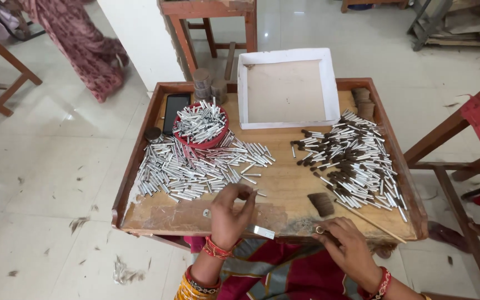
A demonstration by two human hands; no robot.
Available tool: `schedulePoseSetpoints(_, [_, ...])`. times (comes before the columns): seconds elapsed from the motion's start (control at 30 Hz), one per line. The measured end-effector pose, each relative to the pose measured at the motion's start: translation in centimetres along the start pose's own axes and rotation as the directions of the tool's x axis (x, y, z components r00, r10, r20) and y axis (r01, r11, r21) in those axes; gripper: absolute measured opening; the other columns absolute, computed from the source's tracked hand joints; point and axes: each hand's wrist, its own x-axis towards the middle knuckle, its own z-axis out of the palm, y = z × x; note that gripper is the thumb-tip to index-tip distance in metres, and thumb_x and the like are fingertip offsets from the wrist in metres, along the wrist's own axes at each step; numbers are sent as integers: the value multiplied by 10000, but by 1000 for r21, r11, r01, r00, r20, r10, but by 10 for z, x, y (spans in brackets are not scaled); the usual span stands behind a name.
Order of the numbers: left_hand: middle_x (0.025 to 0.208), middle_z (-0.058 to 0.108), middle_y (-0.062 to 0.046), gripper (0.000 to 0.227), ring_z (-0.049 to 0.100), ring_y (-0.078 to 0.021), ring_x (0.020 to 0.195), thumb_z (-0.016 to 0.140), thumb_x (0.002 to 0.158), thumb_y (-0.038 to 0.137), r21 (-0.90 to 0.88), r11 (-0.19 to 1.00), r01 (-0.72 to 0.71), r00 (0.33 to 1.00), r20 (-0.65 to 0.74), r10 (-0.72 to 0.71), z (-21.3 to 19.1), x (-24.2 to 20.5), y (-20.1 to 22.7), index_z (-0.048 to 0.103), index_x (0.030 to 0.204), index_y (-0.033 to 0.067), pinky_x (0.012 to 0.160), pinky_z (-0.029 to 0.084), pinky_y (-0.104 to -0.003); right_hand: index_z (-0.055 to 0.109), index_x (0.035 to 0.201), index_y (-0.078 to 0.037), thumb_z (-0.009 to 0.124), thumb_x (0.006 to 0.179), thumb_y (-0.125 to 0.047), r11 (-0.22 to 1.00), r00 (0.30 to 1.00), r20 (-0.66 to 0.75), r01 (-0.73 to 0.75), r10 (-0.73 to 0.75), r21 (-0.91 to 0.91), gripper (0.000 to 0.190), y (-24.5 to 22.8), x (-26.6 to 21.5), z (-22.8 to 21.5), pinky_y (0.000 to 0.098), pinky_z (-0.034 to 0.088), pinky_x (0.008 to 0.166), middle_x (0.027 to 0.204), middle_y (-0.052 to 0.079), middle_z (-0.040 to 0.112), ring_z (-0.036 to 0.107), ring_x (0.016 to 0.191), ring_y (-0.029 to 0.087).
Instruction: The person sits at a low table and assembles small cylindrical components by inserting a dark, fibrous material into a metal tube. They handle the parts by hand, repeatedly picking up a tube and the fibrous material, inserting the material, and placing the finished assembly on the table.
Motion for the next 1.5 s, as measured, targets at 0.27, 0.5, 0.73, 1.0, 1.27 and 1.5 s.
schedulePoseSetpoints(0.27, [860, 680, -124, 106, 637, -352, 867, 727, 781, 24, 385, 907, -169, 959, 277, 62, 7, -11, -51, 668, 865, 50, 822, 522, -454, 750, 1060, -57, 754, 796, -141, 997, 998, 53, 45, -43, -55, 277, 10, -1, -4, 388, 505, 794, 954, 76, 709, 642, 912, 289])
schedulePoseSetpoints(0.5, [1047, 696, -172, 215, 659, -368, 930, 708, 823, 39, 283, 946, -156, 985, 112, 129, 6, -15, 4, 673, 1034, 16, 792, 538, -449, 759, 1070, -66, 761, 801, -165, 999, 997, 68, -44, 46, -24, 287, 1, 4, -9, 374, 522, 757, 931, 74, 711, 657, 884, 268])
schedulePoseSetpoints(0.73, [964, 698, -135, 200, 736, -255, 779, 745, 853, 54, -141, 971, 192, 964, 211, -160, 49, -61, 44, 682, 1039, 18, 672, 598, -344, 766, 1061, -77, 769, 795, -157, 996, 999, 50, 8, -3, -92, 278, 11, -1, -2, 381, 511, 763, 938, 74, 710, 651, 883, 281])
schedulePoseSetpoints(1.0, [1046, 679, -191, 333, 680, -385, 942, 812, 893, 164, -123, 992, 30, 967, 254, 2, 74, -86, 45, 657, 1132, -9, 823, 571, -440, 745, 1061, -72, 718, 765, -79, 990, 1000, 1, 19, -19, -137, 297, 30, -7, 5, 392, 507, 820, 987, 90, 703, 638, 953, 300])
schedulePoseSetpoints(1.27, [1066, 706, -170, 352, 691, -366, 965, 814, 894, 240, -20, 999, -39, 962, 270, 43, 84, -82, 40, 657, 1093, -4, 831, 572, -444, 747, 1106, -90, 703, 782, -36, 991, 1000, 15, 19, -17, -129, 332, 11, -8, -6, 400, 501, 836, 1004, 87, 685, 617, 949, 311])
schedulePoseSetpoints(1.5, [1089, 704, -170, 360, 691, -357, 971, 810, 882, 225, 44, 997, -69, 959, 278, 54, 88, -78, 38, 667, 1115, -9, 814, 561, -433, 729, 1139, -87, 732, 773, -28, 994, 996, 39, 79, -77, -72, 370, 14, -6, -7, 399, 486, 836, 1017, 74, 674, 605, 945, 287])
